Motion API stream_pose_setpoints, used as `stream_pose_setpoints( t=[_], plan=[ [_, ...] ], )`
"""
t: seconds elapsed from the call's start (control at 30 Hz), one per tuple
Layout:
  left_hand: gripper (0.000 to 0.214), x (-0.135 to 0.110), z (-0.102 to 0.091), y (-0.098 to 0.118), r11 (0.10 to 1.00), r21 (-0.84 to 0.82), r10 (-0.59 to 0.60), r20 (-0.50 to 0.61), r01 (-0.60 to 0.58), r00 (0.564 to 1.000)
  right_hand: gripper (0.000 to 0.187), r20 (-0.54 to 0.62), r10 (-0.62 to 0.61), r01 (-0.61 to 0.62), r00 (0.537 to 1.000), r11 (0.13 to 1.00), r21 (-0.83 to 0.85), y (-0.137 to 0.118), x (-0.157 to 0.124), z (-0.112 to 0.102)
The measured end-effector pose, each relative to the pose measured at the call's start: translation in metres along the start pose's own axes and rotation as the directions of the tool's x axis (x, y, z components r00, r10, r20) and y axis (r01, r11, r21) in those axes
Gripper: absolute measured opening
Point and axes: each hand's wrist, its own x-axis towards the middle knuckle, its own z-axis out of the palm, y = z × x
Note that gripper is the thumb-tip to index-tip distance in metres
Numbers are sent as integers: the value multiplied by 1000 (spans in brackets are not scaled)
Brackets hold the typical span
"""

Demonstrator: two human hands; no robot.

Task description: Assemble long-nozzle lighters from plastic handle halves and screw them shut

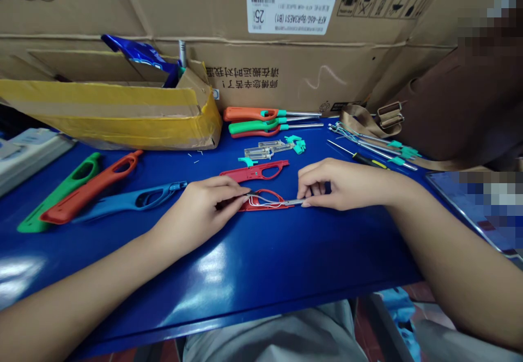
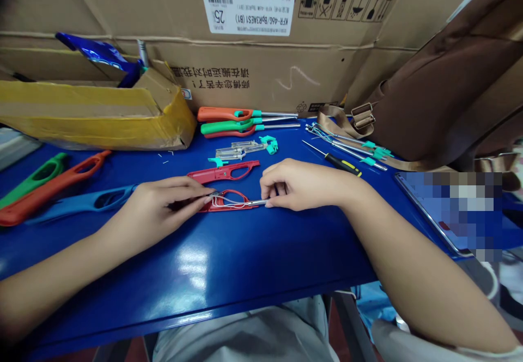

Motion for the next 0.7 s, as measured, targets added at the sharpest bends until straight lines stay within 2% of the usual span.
stream_pose_setpoints(
  t=[0.37,0.63,0.7],
  plan=[
    [25,-1,-1,5,999,-13,-36,21,36,999,12,-79,6,-31,997,946,-323,-12,-1,6],
    [26,-2,-1,4,999,6,-51,5,51,999,6,-123,-7,-35,992,940,-339,-3,-1,4],
    [26,-3,0,4,999,16,-40,1,40,999,13,-145,-23,-24,989,949,-314,-4,0,5]
  ],
)
